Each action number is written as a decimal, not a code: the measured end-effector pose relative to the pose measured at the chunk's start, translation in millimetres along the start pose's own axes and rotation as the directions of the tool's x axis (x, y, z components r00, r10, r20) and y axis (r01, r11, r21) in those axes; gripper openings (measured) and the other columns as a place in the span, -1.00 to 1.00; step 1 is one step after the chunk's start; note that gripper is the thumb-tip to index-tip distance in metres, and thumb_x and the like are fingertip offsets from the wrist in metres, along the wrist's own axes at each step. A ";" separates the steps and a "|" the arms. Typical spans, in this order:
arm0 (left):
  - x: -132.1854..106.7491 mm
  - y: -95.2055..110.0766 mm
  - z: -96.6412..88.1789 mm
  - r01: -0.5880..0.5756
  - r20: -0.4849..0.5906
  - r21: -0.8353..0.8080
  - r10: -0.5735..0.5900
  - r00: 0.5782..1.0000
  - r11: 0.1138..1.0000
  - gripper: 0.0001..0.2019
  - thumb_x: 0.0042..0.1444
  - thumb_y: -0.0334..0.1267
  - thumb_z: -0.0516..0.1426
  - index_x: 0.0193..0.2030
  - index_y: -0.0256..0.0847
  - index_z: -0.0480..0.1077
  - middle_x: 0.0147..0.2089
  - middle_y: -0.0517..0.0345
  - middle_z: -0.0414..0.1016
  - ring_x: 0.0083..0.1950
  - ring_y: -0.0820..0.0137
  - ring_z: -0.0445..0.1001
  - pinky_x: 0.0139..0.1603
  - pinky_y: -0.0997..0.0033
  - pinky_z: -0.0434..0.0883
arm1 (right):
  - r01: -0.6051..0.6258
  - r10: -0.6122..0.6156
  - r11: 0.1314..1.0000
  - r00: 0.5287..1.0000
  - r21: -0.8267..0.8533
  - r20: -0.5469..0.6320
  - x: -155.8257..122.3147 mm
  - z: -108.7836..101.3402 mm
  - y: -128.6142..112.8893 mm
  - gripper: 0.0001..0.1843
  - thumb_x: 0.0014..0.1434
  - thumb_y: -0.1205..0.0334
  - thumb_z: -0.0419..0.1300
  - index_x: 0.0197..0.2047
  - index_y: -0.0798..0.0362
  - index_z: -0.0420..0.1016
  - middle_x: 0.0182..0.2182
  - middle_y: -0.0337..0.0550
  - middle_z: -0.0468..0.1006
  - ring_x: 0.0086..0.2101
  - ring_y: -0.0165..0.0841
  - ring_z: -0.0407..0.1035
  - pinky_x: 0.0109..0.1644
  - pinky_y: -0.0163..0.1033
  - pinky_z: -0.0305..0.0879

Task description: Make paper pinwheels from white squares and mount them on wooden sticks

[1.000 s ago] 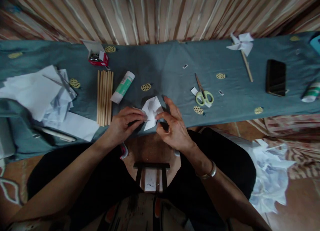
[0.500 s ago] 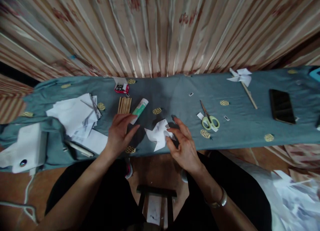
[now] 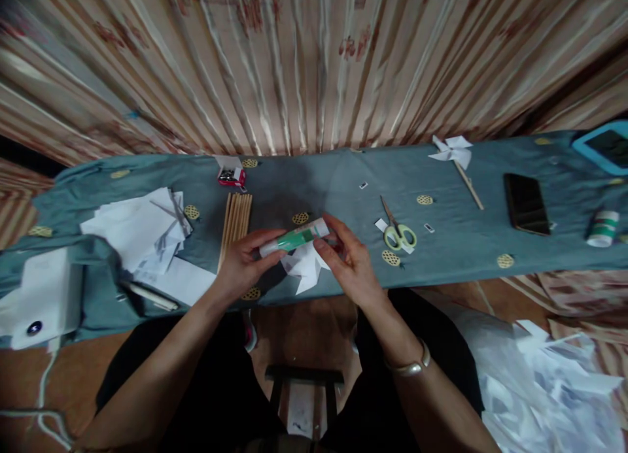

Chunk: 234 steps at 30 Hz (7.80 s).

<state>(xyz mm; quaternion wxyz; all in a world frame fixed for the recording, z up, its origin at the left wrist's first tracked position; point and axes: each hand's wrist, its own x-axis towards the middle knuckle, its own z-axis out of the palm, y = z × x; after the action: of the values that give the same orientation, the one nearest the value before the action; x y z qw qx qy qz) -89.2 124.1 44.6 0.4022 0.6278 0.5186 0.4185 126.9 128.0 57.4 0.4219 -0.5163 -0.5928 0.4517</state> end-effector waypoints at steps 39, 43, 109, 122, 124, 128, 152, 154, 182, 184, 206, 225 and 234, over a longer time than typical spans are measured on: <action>-2.1 27.9 9.8 0.328 0.080 -0.830 -0.484 0.871 0.452 -0.61 -0.33 -0.22 0.46 -0.28 -0.25 0.59 -0.41 0.22 0.53 -0.41 0.53 0.38 -0.34 0.49 0.29 | -0.374 0.325 0.827 0.927 0.420 0.187 -14.8 12.3 -1.8 -0.68 -0.07 0.11 0.49 -0.22 -0.04 0.62 -0.36 -0.23 0.70 -0.33 -0.35 0.61 -0.19 -0.28 0.58; -3.0 29.7 7.9 0.339 0.090 -0.813 -0.472 0.877 0.474 -0.61 -0.31 -0.19 0.45 -0.28 -0.26 0.59 -0.44 0.22 0.50 -0.44 0.54 0.34 -0.34 0.47 0.28 | -0.384 0.332 0.818 0.923 0.429 0.193 -16.4 12.7 -1.8 -0.69 -0.09 0.11 0.50 -0.24 -0.04 0.64 -0.39 -0.23 0.70 -0.37 -0.35 0.61 -0.21 -0.28 0.58; -29.9 55.3 22.2 -0.132 -0.072 -0.263 0.117 0.990 0.956 -0.79 0.03 -0.16 0.33 -0.21 -0.20 0.58 -0.23 0.10 0.56 -0.22 0.39 0.52 -0.23 0.43 0.43 | -0.488 0.322 0.667 0.870 0.562 0.374 -40.9 -10.2 14.1 -0.59 -0.12 0.22 0.52 -0.14 -0.10 0.65 -0.27 -0.26 0.71 -0.34 -0.46 0.59 -0.20 -0.40 0.53; -35.7 57.9 25.7 -0.425 -0.058 -0.028 0.423 0.904 0.905 -0.75 0.05 -0.31 0.33 -0.10 -0.22 0.52 -0.15 0.09 0.60 -0.16 0.39 0.57 -0.13 0.41 0.54 | -0.559 0.383 0.472 0.827 0.682 0.412 -39.8 -6.2 18.3 -0.70 -0.19 0.14 0.55 -0.40 0.05 0.61 -0.48 -0.28 0.64 -0.49 -0.49 0.50 -0.36 -0.41 0.50; -35.7 58.0 25.5 -0.441 -0.067 -0.009 0.439 0.896 0.898 -0.75 0.04 -0.32 0.34 -0.11 -0.23 0.52 -0.16 0.10 0.61 -0.16 0.40 0.58 -0.14 0.42 0.54 | -0.549 0.377 0.462 0.832 0.697 0.406 -38.5 -4.8 18.3 -0.71 -0.20 0.16 0.55 -0.44 0.06 0.60 -0.52 -0.30 0.62 -0.51 -0.51 0.49 -0.39 -0.45 0.49; -35.4 59.1 25.2 -0.431 -0.064 0.012 0.431 0.900 0.902 -0.76 0.05 -0.31 0.34 -0.12 -0.21 0.52 -0.17 0.11 0.61 -0.18 0.40 0.58 -0.16 0.43 0.55 | -0.532 0.362 0.458 0.843 0.712 0.398 -37.9 -1.8 21.7 -0.73 -0.16 0.15 0.54 -0.46 0.07 0.59 -0.55 -0.31 0.60 -0.54 -0.52 0.47 -0.41 -0.47 0.48; -28.5 59.1 17.3 -0.191 -0.084 -0.148 0.180 0.980 0.970 -0.83 0.12 -0.14 0.26 -0.30 -0.21 0.54 -0.27 0.13 0.55 -0.27 0.43 0.53 -0.29 0.46 0.45 | -0.574 0.338 0.429 0.818 0.697 0.466 -44.9 -0.7 17.5 -0.70 -0.03 0.05 0.47 -0.37 0.08 0.57 -0.50 -0.26 0.58 -0.49 -0.54 0.43 -0.44 -0.50 0.40; -29.0 59.1 18.2 -0.204 -0.079 -0.157 0.194 0.978 0.966 -0.83 0.12 -0.15 0.26 -0.30 -0.22 0.53 -0.27 0.13 0.55 -0.27 0.44 0.53 -0.28 0.47 0.45 | -0.589 0.336 0.436 0.808 0.680 0.484 -45.3 -0.6 18.2 -0.67 -0.01 0.01 0.45 -0.36 0.09 0.55 -0.53 -0.28 0.53 -0.53 -0.55 0.38 -0.49 -0.51 0.36; -30.1 52.5 21.0 -0.250 -0.009 -0.182 0.253 0.968 0.951 -0.86 0.07 -0.25 0.30 -0.23 -0.20 0.52 -0.25 0.17 0.52 -0.25 0.43 0.52 -0.23 0.45 0.45 | -0.698 0.394 0.414 0.716 0.584 0.576 -47.7 -0.9 28.7 -0.57 -0.05 -0.09 0.45 -0.31 0.09 0.55 -0.47 -0.25 0.59 -0.54 -0.57 0.41 -0.50 -0.54 0.35; -29.2 49.8 22.9 -0.210 -0.065 -0.154 0.202 0.977 0.966 -0.88 0.07 -0.23 0.29 -0.27 -0.19 0.52 -0.29 0.20 0.51 -0.29 0.45 0.51 -0.28 0.47 0.44 | -0.637 0.385 0.436 0.770 0.636 0.508 -45.4 -2.2 26.6 -0.62 -0.05 0.00 0.47 -0.26 0.07 0.58 -0.39 -0.23 0.63 -0.43 -0.52 0.49 -0.38 -0.49 0.43; -25.9 49.9 27.5 -0.172 -0.062 -0.230 0.162 0.985 0.958 -0.80 0.11 -0.12 0.25 -0.40 -0.21 0.52 -0.35 0.20 0.47 -0.36 0.48 0.46 -0.37 0.52 0.37 | -0.691 0.420 0.363 0.721 0.626 0.552 -51.9 -8.4 29.4 -0.60 -0.06 -0.02 0.47 -0.34 0.12 0.54 -0.55 -0.28 0.46 -0.57 -0.57 0.29 -0.55 -0.53 0.31; -22.6 46.1 30.4 -0.044 -0.057 -0.324 0.027 0.998 0.945 -0.76 0.00 -0.07 0.30 -0.41 -0.22 0.50 -0.38 0.21 0.43 -0.39 0.49 0.42 -0.41 0.53 0.34 | -0.698 0.387 0.364 0.716 0.617 0.581 -47.1 1.1 24.6 -0.55 0.00 -0.11 0.41 -0.22 0.10 0.59 -0.44 -0.21 0.61 -0.44 -0.53 0.46 -0.36 -0.50 0.41; -12.5 53.2 29.2 0.117 -0.039 -0.504 -0.157 0.987 0.856 -0.69 -0.08 -0.01 0.32 -0.42 -0.25 0.52 -0.43 0.20 0.43 -0.44 0.49 0.39 -0.44 0.53 0.32 | -0.654 0.340 0.320 0.755 0.685 0.561 -44.7 6.8 14.5 -0.64 -0.02 0.06 0.47 -0.23 0.11 0.60 -0.36 -0.18 0.64 -0.40 -0.52 0.49 -0.38 -0.50 0.44</action>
<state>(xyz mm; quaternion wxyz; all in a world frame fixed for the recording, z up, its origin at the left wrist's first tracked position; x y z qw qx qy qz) -46.4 102.3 83.7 0.5590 0.4469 0.4515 0.5330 128.7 83.8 40.3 0.3550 -0.3165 -0.1559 0.8657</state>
